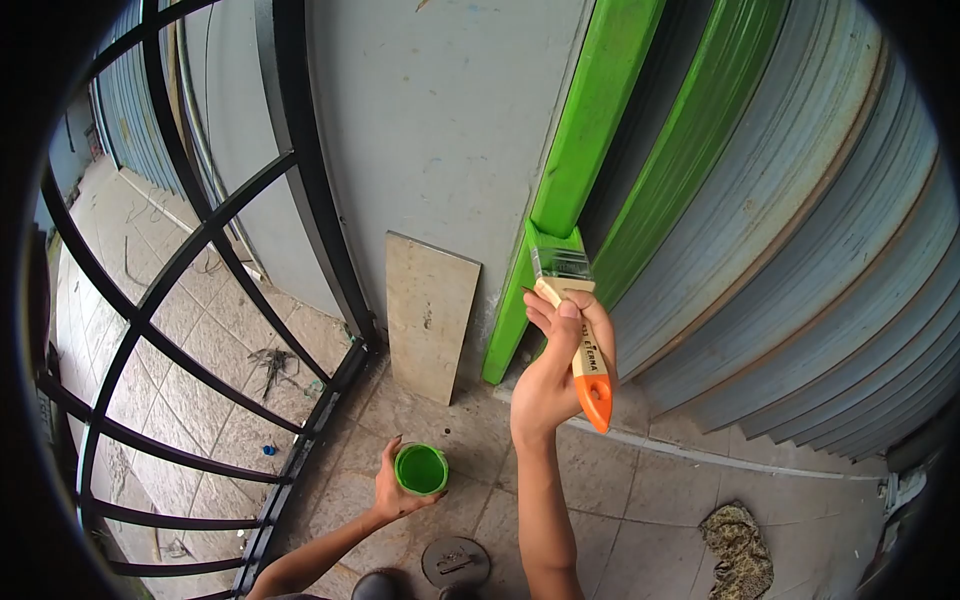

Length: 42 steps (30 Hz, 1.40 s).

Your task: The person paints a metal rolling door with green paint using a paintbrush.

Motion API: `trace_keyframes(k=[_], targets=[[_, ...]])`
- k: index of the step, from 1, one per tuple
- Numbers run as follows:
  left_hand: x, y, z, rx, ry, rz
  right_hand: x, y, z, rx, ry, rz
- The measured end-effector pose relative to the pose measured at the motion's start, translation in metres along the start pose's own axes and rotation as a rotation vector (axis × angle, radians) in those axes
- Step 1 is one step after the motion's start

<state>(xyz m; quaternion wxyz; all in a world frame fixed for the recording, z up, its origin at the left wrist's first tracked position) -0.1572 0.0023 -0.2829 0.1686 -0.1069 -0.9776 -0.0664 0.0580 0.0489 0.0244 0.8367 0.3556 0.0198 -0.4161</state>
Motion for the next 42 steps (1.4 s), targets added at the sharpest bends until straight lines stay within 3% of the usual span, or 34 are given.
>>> trace_keyframes(k=[6,9,18,25,28,33,35,39,42], targets=[[-0.001,0.001,0.001,0.012,-0.021,0.013,0.000,-0.005,0.005,0.409,-0.099,0.067],[0.000,-0.002,-0.001,0.030,-0.023,0.017,0.012,-0.031,-0.045,0.333,-0.286,0.115],[0.001,0.001,-0.005,-0.029,-0.013,-0.005,0.073,-0.136,-0.145,-0.069,-0.423,0.239],[0.001,0.001,-0.006,-0.023,-0.017,-0.003,0.042,-0.083,-0.120,-0.258,-0.182,0.101],[0.000,0.001,-0.003,-0.029,-0.028,-0.001,0.023,-0.044,-0.074,-0.237,-0.112,0.053],[0.000,-0.002,0.002,0.033,-0.029,0.026,0.013,-0.030,-0.013,0.111,-0.089,0.041],[-0.001,0.001,0.001,0.051,-0.026,0.030,0.015,-0.035,-0.017,0.265,-0.078,0.059],[0.000,0.004,0.000,0.025,-0.003,0.016,0.032,-0.065,-0.081,0.281,-0.231,0.142],[0.000,0.000,-0.001,-0.007,0.020,-0.008,0.050,-0.103,-0.119,0.169,-0.333,0.184]])
Point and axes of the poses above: each hand's wrist, its own y-axis towards the middle knuckle, its own x-axis out of the back of the hand, z = x × y, the point moved 6 cm from there along y, towards the middle knuckle, and after that the axes turned 6 degrees about -y, right-handed, at the moved point
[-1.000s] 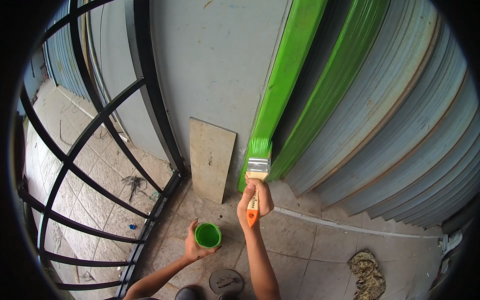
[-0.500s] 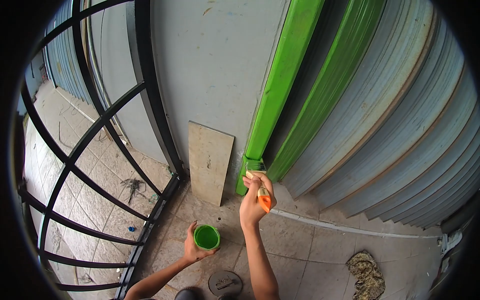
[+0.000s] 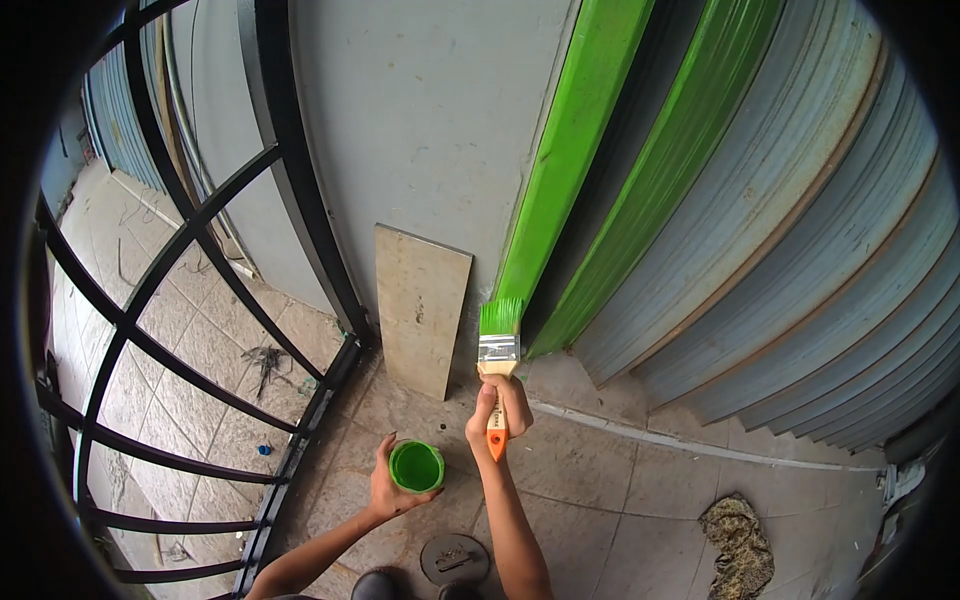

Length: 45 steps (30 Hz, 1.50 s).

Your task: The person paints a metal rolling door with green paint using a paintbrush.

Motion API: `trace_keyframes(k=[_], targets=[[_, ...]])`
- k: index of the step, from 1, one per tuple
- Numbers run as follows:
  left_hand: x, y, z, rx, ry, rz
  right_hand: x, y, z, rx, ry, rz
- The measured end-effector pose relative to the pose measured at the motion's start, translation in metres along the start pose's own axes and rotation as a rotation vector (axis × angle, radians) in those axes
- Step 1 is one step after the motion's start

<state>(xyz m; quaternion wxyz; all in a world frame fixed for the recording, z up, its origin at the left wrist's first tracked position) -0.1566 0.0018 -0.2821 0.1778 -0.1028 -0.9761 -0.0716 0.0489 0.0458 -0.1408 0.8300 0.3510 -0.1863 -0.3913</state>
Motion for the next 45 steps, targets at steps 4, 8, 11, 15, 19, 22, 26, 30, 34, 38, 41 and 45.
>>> trace_keyframes(k=[4,8,11,15,19,22,26,30,34,38,41,45], targets=[[-0.001,0.001,0.005,-0.016,0.004,-0.011,0.000,-0.061,-0.047,-0.074,-0.092,0.048],[0.000,0.001,0.002,0.005,-0.003,0.002,0.002,-0.106,-0.089,-0.217,-0.120,0.051],[0.000,0.001,0.003,0.009,0.029,0.008,0.004,-0.123,-0.106,-0.346,-0.079,0.020],[0.001,0.001,-0.001,0.010,0.033,0.003,-0.004,-0.098,-0.097,-0.440,0.044,-0.046],[-0.001,0.002,0.002,-0.003,0.006,0.000,-0.007,-0.030,-0.041,-0.396,0.144,-0.110],[0.000,0.001,0.002,0.007,0.011,-0.001,0.004,-0.003,-0.002,-0.156,0.119,-0.116],[0.000,0.001,0.000,0.003,0.014,-0.002,0.000,-0.015,-0.006,-0.007,0.013,-0.051],[-0.001,0.000,0.006,0.039,0.018,0.009,-0.007,-0.065,-0.052,-0.072,-0.067,0.017],[-0.001,0.002,0.002,0.004,0.012,0.007,-0.004,-0.109,-0.085,-0.171,-0.171,0.087],[0.000,0.001,0.001,0.014,0.027,0.011,-0.003,-0.138,-0.108,-0.277,-0.125,0.053],[0.001,0.001,-0.003,0.037,0.004,0.034,-0.006,-0.134,-0.113,-0.356,-0.092,0.025],[-0.001,0.001,0.003,0.009,0.029,-0.005,-0.016,-0.096,-0.100,-0.444,0.056,-0.045]])
Point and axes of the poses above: each hand's wrist, its own y-axis towards the middle knuckle, its own x-axis out of the back of the hand, z = x × y, the point moved 6 cm from there along y, towards the middle knuckle, and after that the axes turned 6 degrees about -y, right-handed, at the moved point
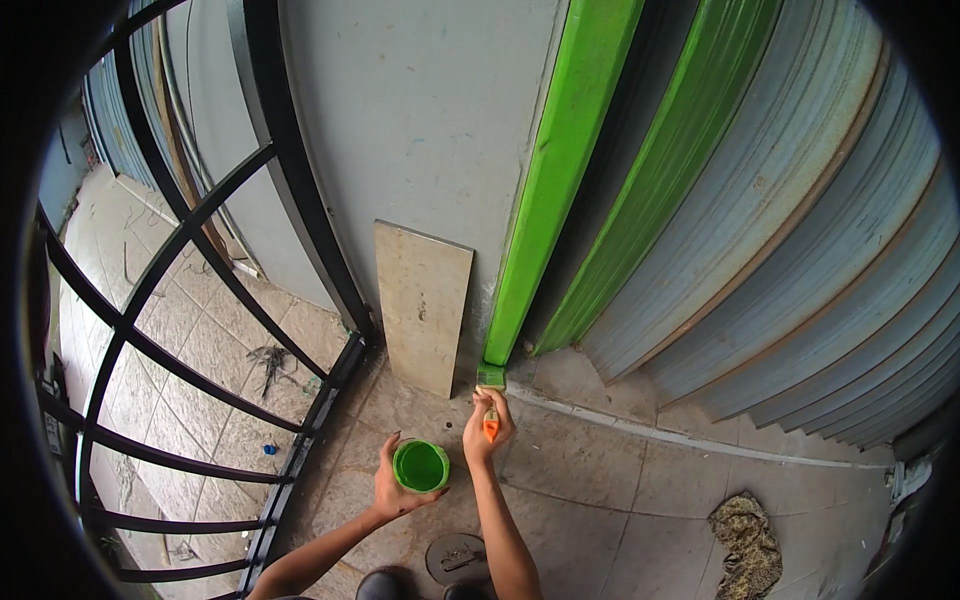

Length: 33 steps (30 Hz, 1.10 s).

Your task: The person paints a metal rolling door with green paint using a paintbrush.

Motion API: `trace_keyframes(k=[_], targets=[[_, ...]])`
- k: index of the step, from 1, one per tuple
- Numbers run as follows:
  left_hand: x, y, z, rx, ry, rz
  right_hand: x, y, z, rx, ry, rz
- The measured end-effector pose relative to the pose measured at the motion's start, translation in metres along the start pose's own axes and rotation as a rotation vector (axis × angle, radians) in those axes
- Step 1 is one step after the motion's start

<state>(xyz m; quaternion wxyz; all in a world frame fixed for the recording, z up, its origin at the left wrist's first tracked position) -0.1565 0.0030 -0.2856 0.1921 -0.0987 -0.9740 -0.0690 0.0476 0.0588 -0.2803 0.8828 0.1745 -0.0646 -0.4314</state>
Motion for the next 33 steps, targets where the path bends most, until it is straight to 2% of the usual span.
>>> trace_keyframes(k=[1,5,8,9,13,16,21,24,27,29,33], targets=[[0.000,0.000,0.000,0.003,0.001,0.001,-0.002,0.007,0.010,-0.034,0.051,-0.008],[0.000,0.000,-0.002,-0.022,-0.004,-0.013,0.001,0.025,0.081,0.067,0.101,-0.028],[0.001,0.001,-0.006,0.001,-0.006,-0.004,0.009,0.023,0.114,0.395,0.036,-0.030],[0.002,0.001,-0.005,-0.001,-0.004,-0.005,0.009,0.021,0.113,0.403,0.058,-0.018],[0.001,0.000,-0.006,0.027,-0.024,0.019,0.004,0.006,0.057,0.379,-0.131,0.044],[0.002,0.001,-0.004,0.017,-0.029,0.017,0.010,-0.018,0.026,0.247,-0.202,0.109],[0.002,0.000,-0.004,0.025,-0.040,0.024,0.020,-0.045,-0.029,0.011,-0.072,0.074],[0.001,0.000,-0.004,0.027,-0.040,0.030,0.013,-0.026,-0.016,0.049,-0.139,0.083],[0.002,0.000,-0.005,0.028,-0.054,0.026,0.002,0.006,0.017,-0.027,0.036,0.017],[0.003,0.000,-0.008,0.024,-0.049,0.024,0.000,0.026,0.051,-0.057,0.104,-0.023],[0.001,-0.001,-0.001,0.007,-0.056,0.028,0.004,0.055,0.138,0.074,0.159,-0.014]])
Point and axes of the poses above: each hand's wrist, its own y-axis towards the middle knuckle, its own x-axis out of the back of the hand, z = x × y, the point moved 6 cm from there along y, towards the middle knuckle, and after that the axes turned 6 degrees about -y, right-handed, at the moved point
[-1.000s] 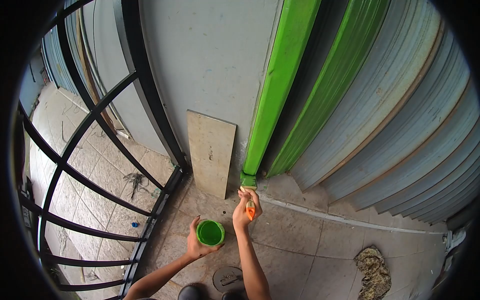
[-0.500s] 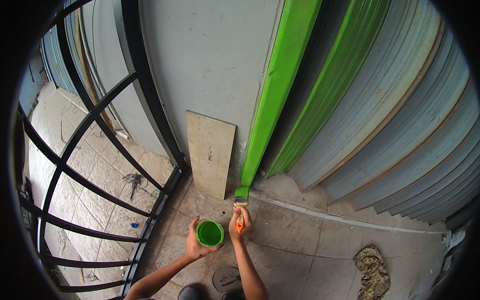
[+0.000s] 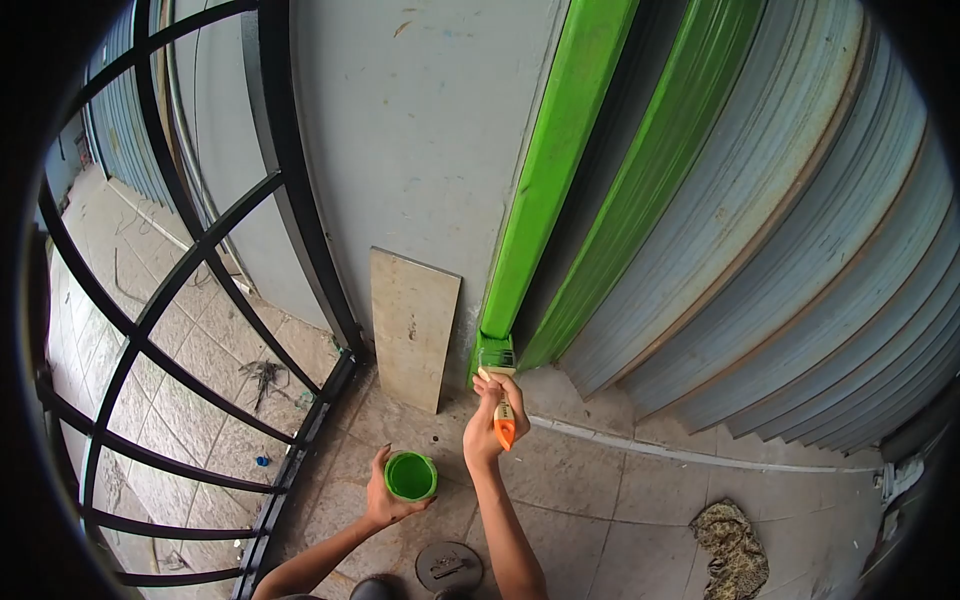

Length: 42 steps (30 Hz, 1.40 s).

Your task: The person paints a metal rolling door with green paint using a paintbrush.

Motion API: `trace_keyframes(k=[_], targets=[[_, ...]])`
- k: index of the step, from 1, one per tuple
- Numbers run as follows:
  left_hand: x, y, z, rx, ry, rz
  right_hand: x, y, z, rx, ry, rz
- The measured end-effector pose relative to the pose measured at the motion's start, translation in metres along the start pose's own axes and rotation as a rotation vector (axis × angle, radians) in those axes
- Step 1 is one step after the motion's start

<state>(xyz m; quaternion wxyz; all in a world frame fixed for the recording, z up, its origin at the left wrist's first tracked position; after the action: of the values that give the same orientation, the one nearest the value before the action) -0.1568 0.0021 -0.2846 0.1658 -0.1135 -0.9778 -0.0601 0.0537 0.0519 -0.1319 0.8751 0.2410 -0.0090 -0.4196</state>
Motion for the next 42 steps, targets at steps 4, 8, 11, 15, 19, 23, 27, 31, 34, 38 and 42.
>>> trace_keyframes(k=[4,8,11,15,19,23,27,31,34,38,42], targets=[[-0.001,-0.001,0.005,-0.027,0.034,-0.016,-0.012,0.036,0.104,0.299,-0.002,0.004],[0.000,-0.002,0.006,-0.017,0.033,-0.028,-0.025,0.058,0.125,0.449,-0.090,0.059],[0.001,-0.002,0.009,0.016,0.015,-0.007,-0.015,0.033,0.078,0.417,-0.167,0.095],[0.002,-0.001,0.004,0.000,0.034,-0.012,0.008,-0.017,0.005,0.348,-0.384,0.140],[0.004,-0.001,0.001,-0.003,0.008,-0.003,0.014,-0.032,-0.031,0.090,-0.246,0.106],[0.004,-0.002,-0.003,-0.005,0.004,-0.001,-0.011,0.009,0.020,0.054,-0.085,0.070],[0.005,-0.001,-0.007,0.002,0.003,-0.002,-0.039,0.057,0.133,0.220,0.002,0.016],[0.006,0.001,-0.005,-0.018,0.002,0.005,-0.056,0.091,0.242,0.489,0.093,-0.056],[0.005,-0.002,-0.003,-0.023,-0.001,0.013,-0.057,0.099,0.238,0.528,0.019,-0.053],[0.005,0.000,-0.005,-0.019,-0.007,0.022,-0.039,0.069,0.165,0.621,-0.247,-0.019],[0.007,-0.002,-0.009,-0.072,0.026,-0.016,-0.013,0.024,0.075,0.390,-0.343,0.036]])
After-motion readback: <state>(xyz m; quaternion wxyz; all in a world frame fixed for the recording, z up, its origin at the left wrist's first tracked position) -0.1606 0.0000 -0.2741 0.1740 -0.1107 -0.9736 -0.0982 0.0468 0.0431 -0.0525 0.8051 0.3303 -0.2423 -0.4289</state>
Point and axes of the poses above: each hand's wrist, its own y-axis towards the middle knuckle, its own x-axis out of the back of the hand, z = x × y, the point moved 6 cm from there along y, towards the middle knuckle, and after that the axes turned 6 degrees about -y, right-handed, at the moved point
